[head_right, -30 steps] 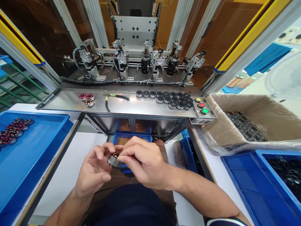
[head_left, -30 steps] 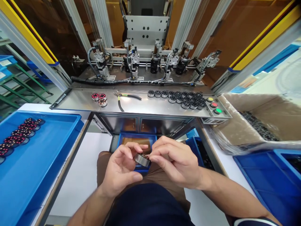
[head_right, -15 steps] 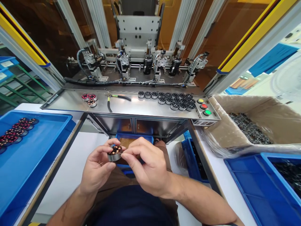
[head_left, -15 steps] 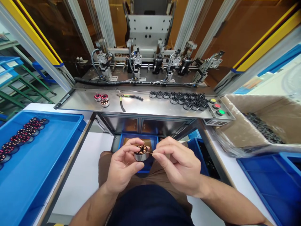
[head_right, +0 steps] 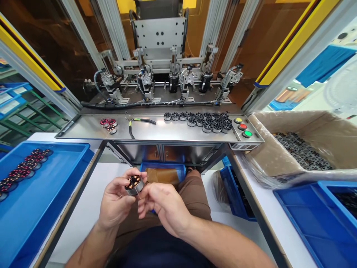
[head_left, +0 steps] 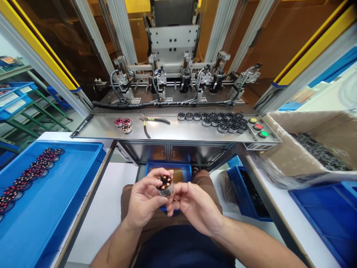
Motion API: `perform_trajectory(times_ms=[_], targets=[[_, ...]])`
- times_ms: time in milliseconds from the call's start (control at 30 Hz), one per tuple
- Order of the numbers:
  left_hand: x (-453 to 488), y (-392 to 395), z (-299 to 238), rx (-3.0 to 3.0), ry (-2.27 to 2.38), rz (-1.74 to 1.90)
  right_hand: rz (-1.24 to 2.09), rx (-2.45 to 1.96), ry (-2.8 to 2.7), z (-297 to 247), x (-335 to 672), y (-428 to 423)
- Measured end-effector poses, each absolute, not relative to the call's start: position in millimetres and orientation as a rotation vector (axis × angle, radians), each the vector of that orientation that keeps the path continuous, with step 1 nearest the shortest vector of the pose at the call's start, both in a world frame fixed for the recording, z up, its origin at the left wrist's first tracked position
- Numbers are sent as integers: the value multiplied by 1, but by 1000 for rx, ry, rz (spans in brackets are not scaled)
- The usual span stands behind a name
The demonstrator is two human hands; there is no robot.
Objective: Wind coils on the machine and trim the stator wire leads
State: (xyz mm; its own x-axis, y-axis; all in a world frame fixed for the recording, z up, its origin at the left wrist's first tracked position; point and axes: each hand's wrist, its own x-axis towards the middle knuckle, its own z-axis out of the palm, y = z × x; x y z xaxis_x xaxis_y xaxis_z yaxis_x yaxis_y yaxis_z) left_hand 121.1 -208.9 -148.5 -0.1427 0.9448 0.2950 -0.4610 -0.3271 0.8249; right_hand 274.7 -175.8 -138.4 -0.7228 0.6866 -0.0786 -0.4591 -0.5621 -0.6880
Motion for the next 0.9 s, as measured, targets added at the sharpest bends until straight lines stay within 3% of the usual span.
perform_trajectory(times_ms=[200,300,367,500,600,767,900], targets=[[119,-211,-152,1201,672,1591,2377,-307,-871,-140,276,-175],[108,-212,-153,1283,765,1549,2277,-390,-974,-142,280,-173],[97,-214,-152,1319,985,1567,1994,-455,-1192,-141,286,-169],[92,-224,-142,1454,1269,1468,972,-439,-1748,-138,296,-159],[104,-229,-134,1486,1259,1322,629,-387,-1920,-135,298,-157],[118,-225,-132,1428,1160,1308,635,-400,-1914,-136,302,-161],[117,-224,-137,1499,1171,1400,1132,-451,-1819,-133,310,-157]])
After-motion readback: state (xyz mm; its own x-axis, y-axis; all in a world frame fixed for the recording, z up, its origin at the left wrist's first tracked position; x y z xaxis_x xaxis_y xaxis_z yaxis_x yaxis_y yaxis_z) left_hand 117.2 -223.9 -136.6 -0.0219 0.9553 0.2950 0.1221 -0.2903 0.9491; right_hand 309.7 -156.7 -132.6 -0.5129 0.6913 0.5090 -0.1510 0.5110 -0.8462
